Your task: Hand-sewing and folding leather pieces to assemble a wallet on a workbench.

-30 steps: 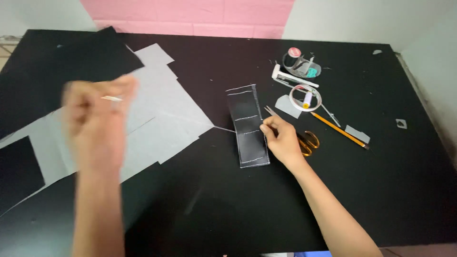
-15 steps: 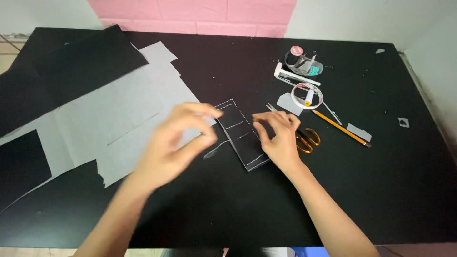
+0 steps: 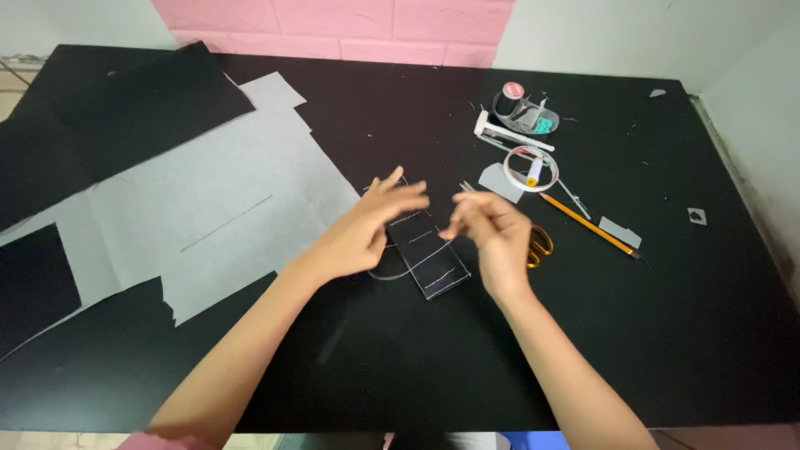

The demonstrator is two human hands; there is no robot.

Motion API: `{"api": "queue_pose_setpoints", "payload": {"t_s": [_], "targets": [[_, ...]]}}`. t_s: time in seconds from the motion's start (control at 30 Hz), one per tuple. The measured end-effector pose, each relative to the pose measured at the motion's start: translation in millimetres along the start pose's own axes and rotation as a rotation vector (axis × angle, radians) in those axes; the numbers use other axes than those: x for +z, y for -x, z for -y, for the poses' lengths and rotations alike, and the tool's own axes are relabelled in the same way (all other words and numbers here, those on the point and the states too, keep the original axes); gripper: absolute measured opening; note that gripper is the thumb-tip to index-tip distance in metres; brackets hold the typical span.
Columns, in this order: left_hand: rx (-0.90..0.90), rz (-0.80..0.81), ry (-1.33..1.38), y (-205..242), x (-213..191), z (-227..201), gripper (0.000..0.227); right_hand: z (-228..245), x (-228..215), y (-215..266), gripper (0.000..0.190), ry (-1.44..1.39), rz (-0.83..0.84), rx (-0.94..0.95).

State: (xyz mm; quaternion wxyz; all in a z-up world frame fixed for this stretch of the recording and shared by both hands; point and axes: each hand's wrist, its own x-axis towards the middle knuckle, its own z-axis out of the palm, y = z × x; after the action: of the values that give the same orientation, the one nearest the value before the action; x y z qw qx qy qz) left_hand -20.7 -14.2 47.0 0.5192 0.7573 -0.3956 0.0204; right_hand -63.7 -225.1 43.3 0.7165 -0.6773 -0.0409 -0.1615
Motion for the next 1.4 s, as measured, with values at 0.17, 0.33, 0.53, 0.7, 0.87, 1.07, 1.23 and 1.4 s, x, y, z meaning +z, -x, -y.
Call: {"api": "queue_pose_setpoints", "payload": {"t_s": [0.17, 0.33, 0.53, 0.7, 0.87, 1.07, 1.23, 1.4], "targets": [[-0.07, 0.336, -0.295, 15.6, 0.3, 7.3, 0.057, -4.5, -38.5, -23.2, 0.018, -0.149, -0.261, 0.009], [0.012, 0.284, -0.594, 14.8, 18.0, 55.0, 0.045, 15.9, -87.0, -35.7, 0.019, 0.042, -0.378, -0.194], [0.237, 0.09, -1.004, 16.5, 42.1, 85.3, 0.037, 22.5, -84.1, -33.3, 0.009, 0.035, -0.469, -0.29], [0.412, -0.216, -0.951, 10.7, 33.4, 57.4, 0.033, 29.0, -89.5, -29.8, 0.007, 0.001, -0.616, -0.427], [0.426, -0.576, -0.886, 10.3, 23.6, 23.8, 0.038, 30.2, -89.0, -29.8, 0.012, -0.139, -0.724, -0.322], [0.571, -0.635, -0.853, 3.2, 13.8, -2.3, 0.018, 9.5, -45.9, -9.2, 0.021, 0.256, -0.342, -0.503], [0.531, -0.683, -0.556, 12.5, 30.4, -1.4, 0.019, -1.9, -5.8, 31.0, 0.009, 0.504, -0.255, -0.831], [0.535, -0.72, -0.411, 16.1, 27.8, -19.2, 0.019, 14.2, 23.4, 60.8, 0.016, 0.519, 0.017, -0.861]]}}
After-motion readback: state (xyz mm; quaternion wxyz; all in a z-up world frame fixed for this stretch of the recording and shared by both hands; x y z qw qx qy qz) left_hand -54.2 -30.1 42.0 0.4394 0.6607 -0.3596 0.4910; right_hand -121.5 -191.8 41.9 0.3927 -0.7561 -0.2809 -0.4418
